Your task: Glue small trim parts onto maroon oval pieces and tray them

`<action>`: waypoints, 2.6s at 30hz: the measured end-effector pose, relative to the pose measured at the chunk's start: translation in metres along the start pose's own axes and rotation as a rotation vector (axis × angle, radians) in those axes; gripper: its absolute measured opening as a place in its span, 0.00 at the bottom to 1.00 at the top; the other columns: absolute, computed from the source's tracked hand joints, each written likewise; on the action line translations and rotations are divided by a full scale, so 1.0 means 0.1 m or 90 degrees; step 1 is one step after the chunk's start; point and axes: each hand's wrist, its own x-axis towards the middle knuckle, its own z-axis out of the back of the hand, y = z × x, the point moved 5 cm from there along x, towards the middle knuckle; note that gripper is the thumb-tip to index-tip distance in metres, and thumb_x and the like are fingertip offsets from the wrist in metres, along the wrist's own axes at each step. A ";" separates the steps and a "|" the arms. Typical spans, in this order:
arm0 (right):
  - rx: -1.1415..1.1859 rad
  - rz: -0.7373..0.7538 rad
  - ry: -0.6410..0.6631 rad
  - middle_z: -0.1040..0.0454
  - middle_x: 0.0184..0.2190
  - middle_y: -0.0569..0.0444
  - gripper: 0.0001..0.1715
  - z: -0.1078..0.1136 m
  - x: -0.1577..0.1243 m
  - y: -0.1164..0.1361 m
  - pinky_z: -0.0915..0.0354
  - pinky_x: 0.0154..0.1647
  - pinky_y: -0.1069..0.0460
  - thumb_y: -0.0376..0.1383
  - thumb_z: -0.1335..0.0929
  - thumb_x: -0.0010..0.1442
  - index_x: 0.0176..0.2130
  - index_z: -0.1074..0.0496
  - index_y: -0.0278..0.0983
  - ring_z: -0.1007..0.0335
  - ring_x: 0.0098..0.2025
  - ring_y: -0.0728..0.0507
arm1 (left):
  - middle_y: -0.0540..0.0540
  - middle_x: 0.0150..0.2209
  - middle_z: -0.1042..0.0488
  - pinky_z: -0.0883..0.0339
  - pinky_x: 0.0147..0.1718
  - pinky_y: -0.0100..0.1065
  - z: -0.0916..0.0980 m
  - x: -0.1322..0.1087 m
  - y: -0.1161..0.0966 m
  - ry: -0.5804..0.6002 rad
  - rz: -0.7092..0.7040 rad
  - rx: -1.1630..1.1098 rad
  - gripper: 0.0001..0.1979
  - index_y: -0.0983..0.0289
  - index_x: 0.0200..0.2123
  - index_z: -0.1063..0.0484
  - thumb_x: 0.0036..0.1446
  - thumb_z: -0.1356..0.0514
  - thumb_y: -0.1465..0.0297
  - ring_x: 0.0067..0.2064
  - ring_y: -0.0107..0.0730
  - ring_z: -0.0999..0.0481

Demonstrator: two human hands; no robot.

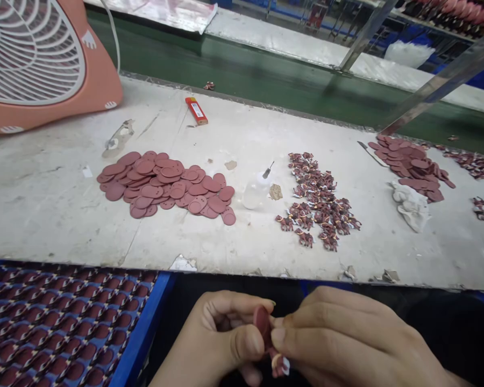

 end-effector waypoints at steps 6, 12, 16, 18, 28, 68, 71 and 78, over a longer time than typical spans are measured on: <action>0.056 -0.081 0.032 0.25 0.35 0.51 0.09 0.00 -0.01 -0.08 0.32 0.39 0.58 0.24 0.32 0.63 0.43 0.27 0.31 0.29 0.34 0.50 | 0.49 0.22 0.21 0.35 0.16 0.18 0.05 0.06 0.03 -0.039 -0.006 0.002 0.16 0.63 0.29 0.18 0.35 0.26 0.62 0.21 0.21 0.28; 0.076 -0.082 0.063 0.26 0.35 0.54 0.09 0.00 0.01 -0.11 0.34 0.38 0.59 0.24 0.34 0.64 0.44 0.28 0.32 0.32 0.35 0.50 | 0.51 0.23 0.22 0.35 0.16 0.17 0.11 0.08 0.07 -0.068 -0.021 -0.004 0.14 0.63 0.27 0.18 0.36 0.26 0.62 0.25 0.24 0.26; 0.075 -0.092 0.070 0.26 0.36 0.54 0.09 -0.02 0.02 -0.13 0.34 0.38 0.58 0.24 0.34 0.64 0.44 0.29 0.32 0.32 0.36 0.50 | 0.51 0.23 0.23 0.35 0.16 0.17 0.14 0.10 0.09 -0.060 -0.015 -0.005 0.13 0.62 0.28 0.18 0.38 0.26 0.63 0.25 0.24 0.27; 0.083 -0.096 0.077 0.26 0.37 0.55 0.09 -0.03 0.02 -0.13 0.35 0.39 0.58 0.24 0.33 0.64 0.45 0.29 0.32 0.33 0.37 0.50 | 0.51 0.23 0.23 0.35 0.16 0.17 0.15 0.11 0.09 -0.057 -0.017 -0.003 0.12 0.62 0.28 0.18 0.39 0.26 0.63 0.25 0.24 0.27; 0.100 -0.117 0.099 0.27 0.38 0.55 0.10 -0.04 0.04 -0.13 0.36 0.41 0.58 0.24 0.33 0.64 0.45 0.29 0.33 0.33 0.38 0.51 | 0.51 0.26 0.25 0.33 0.17 0.17 0.17 0.12 0.10 0.007 -0.015 0.000 0.12 0.65 0.31 0.19 0.46 0.29 0.63 0.28 0.24 0.29; -0.051 -0.032 -0.192 0.25 0.32 0.51 0.13 -0.14 0.11 -0.08 0.30 0.31 0.54 0.23 0.31 0.60 0.44 0.26 0.32 0.29 0.31 0.48 | 0.52 0.28 0.24 0.32 0.15 0.22 0.36 -0.03 -0.13 -0.142 -0.216 0.053 0.23 0.63 0.34 0.22 0.37 0.28 0.55 0.26 0.26 0.28; -0.153 0.017 -0.224 0.24 0.33 0.50 0.15 -0.30 0.10 -0.08 0.30 0.32 0.52 0.22 0.31 0.61 0.48 0.27 0.31 0.29 0.33 0.46 | 0.48 0.21 0.27 0.36 0.14 0.21 0.36 -0.12 -0.19 -0.230 -0.296 0.096 0.15 0.63 0.25 0.25 0.35 0.25 0.64 0.21 0.22 0.33; -0.139 0.095 -0.166 0.25 0.37 0.46 0.12 -0.58 0.21 -0.06 0.31 0.37 0.51 0.22 0.32 0.63 0.47 0.28 0.28 0.29 0.40 0.43 | 0.48 0.23 0.25 0.35 0.17 0.21 0.45 -0.20 -0.24 -0.293 -0.350 0.114 0.11 0.63 0.27 0.23 0.39 0.26 0.68 0.23 0.22 0.31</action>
